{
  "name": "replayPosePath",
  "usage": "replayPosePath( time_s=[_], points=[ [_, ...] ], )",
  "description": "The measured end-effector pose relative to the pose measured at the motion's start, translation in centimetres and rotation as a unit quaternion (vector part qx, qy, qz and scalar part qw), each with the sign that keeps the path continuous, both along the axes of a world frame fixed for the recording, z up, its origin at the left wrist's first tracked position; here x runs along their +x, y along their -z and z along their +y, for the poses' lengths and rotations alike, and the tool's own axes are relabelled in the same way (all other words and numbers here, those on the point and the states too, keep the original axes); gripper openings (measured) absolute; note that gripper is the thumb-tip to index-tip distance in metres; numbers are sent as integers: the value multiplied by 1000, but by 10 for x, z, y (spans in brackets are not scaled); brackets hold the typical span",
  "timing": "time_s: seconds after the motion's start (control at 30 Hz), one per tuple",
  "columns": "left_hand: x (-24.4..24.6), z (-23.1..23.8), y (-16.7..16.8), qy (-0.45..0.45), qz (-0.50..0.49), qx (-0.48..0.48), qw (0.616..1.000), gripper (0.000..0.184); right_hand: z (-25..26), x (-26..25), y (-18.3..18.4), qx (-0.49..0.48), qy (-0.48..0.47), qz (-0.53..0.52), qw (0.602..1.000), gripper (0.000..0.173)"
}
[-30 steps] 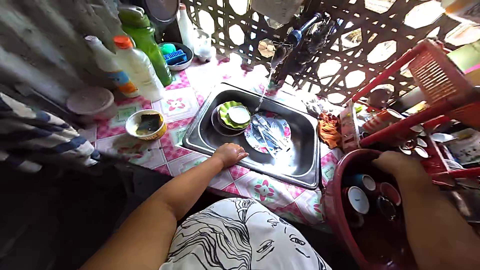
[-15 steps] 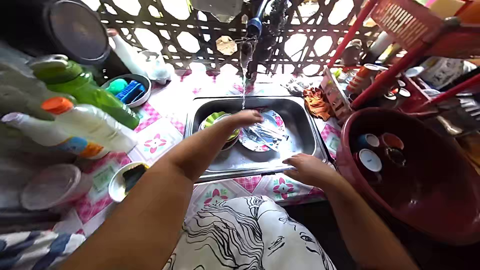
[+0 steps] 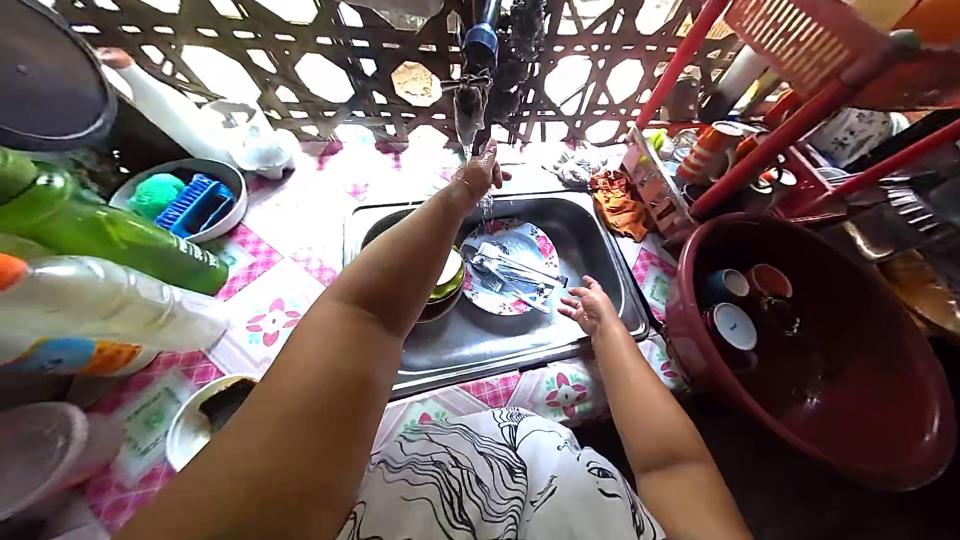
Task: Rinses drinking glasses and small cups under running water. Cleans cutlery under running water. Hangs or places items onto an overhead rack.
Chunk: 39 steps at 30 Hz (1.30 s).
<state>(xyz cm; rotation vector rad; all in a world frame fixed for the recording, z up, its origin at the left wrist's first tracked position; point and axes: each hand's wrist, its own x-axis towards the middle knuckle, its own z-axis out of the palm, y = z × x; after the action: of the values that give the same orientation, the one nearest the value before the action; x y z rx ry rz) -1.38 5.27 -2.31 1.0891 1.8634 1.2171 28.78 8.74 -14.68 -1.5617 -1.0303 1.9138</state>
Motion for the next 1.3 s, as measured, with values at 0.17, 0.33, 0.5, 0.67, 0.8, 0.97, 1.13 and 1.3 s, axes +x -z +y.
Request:
replayPosePath(
  time_s=[0.17, 0.33, 0.5, 0.67, 0.8, 0.97, 1.13, 1.3],
  points=[
    [1, -23, 17, 60, 23, 31, 997, 61, 20, -39, -13, 85, -88, -77, 989, 59],
    [11, -48, 59, 147, 37, -37, 988, 64, 30, -111, -102, 443, -368, -206, 791, 37],
    [25, -71, 75, -45, 9, 89, 995, 38, 10, -203, -160, 460, -511, -243, 684, 38],
    [18, -78, 72, -141, 30, 65, 987, 38, 0, -229, -176, 326, -506, -204, 772, 42],
    [9, -77, 62, -150, 63, 36, 986, 43, -4, -233, -165, 258, -434, -114, 856, 37],
    [6, -69, 51, -110, 125, 46, 985, 45, -7, -230, -163, 232, -349, 7, 908, 35],
    [2, -65, 42, -99, 72, 45, 991, 46, -3, -224, -164, 234, -363, 51, 901, 33],
    [0, -62, 52, -76, -33, 86, 993, 42, 6, -212, -141, 297, -393, 121, 862, 28]
  ],
)
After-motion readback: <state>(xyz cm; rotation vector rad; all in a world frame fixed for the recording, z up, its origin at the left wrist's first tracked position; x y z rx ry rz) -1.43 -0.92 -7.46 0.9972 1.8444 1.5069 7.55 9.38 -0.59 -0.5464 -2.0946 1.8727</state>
